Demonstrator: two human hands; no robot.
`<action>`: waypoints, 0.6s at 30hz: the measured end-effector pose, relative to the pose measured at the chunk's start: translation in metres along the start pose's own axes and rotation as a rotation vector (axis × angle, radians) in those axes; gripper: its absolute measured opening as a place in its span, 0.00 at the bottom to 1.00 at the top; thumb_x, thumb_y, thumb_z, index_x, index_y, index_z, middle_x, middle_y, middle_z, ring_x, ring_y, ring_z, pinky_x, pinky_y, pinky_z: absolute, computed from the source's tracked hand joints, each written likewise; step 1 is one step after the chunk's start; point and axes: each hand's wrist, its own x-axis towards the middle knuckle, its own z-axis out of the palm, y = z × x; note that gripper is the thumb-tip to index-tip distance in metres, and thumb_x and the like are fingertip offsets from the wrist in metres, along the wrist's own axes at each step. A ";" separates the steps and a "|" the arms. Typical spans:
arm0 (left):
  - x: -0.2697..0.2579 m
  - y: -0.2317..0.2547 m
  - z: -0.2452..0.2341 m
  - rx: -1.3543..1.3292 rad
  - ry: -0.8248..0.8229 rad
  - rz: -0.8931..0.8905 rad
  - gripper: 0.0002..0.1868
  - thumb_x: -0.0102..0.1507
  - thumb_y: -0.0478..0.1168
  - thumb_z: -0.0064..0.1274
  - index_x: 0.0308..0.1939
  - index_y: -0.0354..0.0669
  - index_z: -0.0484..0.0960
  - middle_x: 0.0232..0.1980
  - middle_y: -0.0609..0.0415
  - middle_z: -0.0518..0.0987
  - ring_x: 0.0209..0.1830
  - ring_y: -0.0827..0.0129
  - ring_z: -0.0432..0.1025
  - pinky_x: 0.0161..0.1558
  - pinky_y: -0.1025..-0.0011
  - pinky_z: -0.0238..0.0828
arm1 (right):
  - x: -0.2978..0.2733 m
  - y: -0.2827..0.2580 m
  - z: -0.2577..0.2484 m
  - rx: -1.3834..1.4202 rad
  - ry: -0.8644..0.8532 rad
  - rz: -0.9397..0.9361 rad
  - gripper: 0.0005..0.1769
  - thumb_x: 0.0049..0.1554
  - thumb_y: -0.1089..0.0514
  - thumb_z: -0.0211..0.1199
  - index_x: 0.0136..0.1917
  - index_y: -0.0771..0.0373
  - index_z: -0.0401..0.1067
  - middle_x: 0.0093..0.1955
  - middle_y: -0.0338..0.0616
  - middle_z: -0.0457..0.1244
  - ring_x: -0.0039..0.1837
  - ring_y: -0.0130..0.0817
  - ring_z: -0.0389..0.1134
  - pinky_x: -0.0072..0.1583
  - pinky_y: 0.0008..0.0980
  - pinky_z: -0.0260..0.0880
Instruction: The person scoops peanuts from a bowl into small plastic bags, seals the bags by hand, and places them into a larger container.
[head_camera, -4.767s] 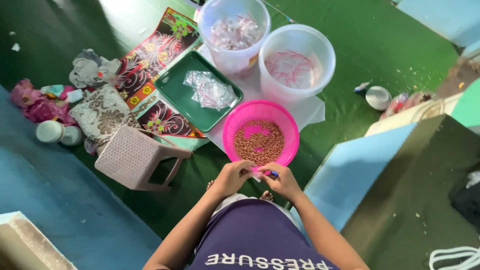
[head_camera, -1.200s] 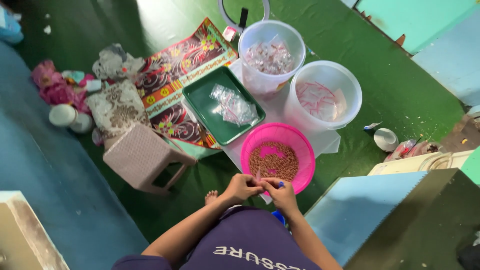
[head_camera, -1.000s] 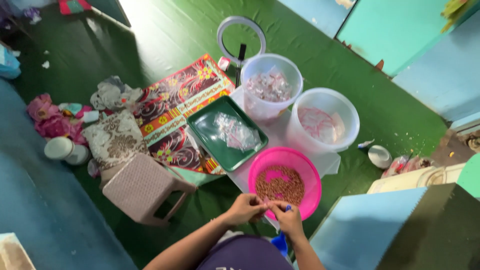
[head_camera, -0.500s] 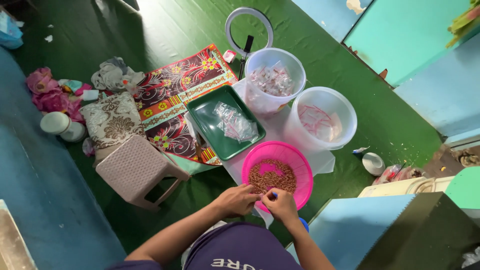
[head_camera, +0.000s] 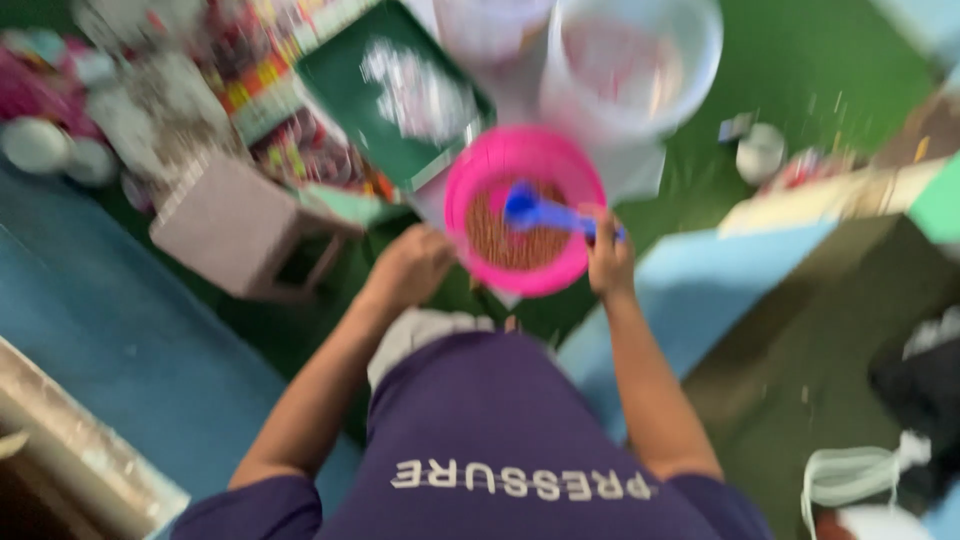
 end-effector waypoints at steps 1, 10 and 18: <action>-0.002 -0.002 -0.010 -0.096 0.022 -0.080 0.06 0.63 0.44 0.56 0.37 0.48 0.79 0.38 0.53 0.76 0.42 0.58 0.73 0.47 0.63 0.71 | 0.005 -0.021 -0.001 0.216 0.054 0.178 0.14 0.64 0.58 0.56 0.62 0.62 0.66 0.51 0.58 0.63 0.53 0.53 0.65 0.54 0.49 0.67; -0.026 -0.016 -0.082 -0.427 -0.059 -0.267 0.01 0.68 0.29 0.58 0.43 0.34 0.84 0.47 0.45 0.79 0.48 0.54 0.75 0.47 0.60 0.74 | -0.006 -0.036 0.085 0.176 0.008 0.031 0.24 0.72 0.49 0.48 0.70 0.68 0.67 0.60 0.54 0.65 0.61 0.49 0.68 0.61 0.44 0.69; -0.047 -0.060 -0.090 -0.475 -0.129 -0.294 0.02 0.68 0.30 0.59 0.45 0.33 0.84 0.47 0.43 0.79 0.46 0.52 0.76 0.40 0.60 0.74 | -0.024 -0.096 0.093 0.228 0.036 0.181 0.21 0.71 0.50 0.51 0.66 0.66 0.73 0.61 0.51 0.68 0.63 0.45 0.68 0.64 0.41 0.68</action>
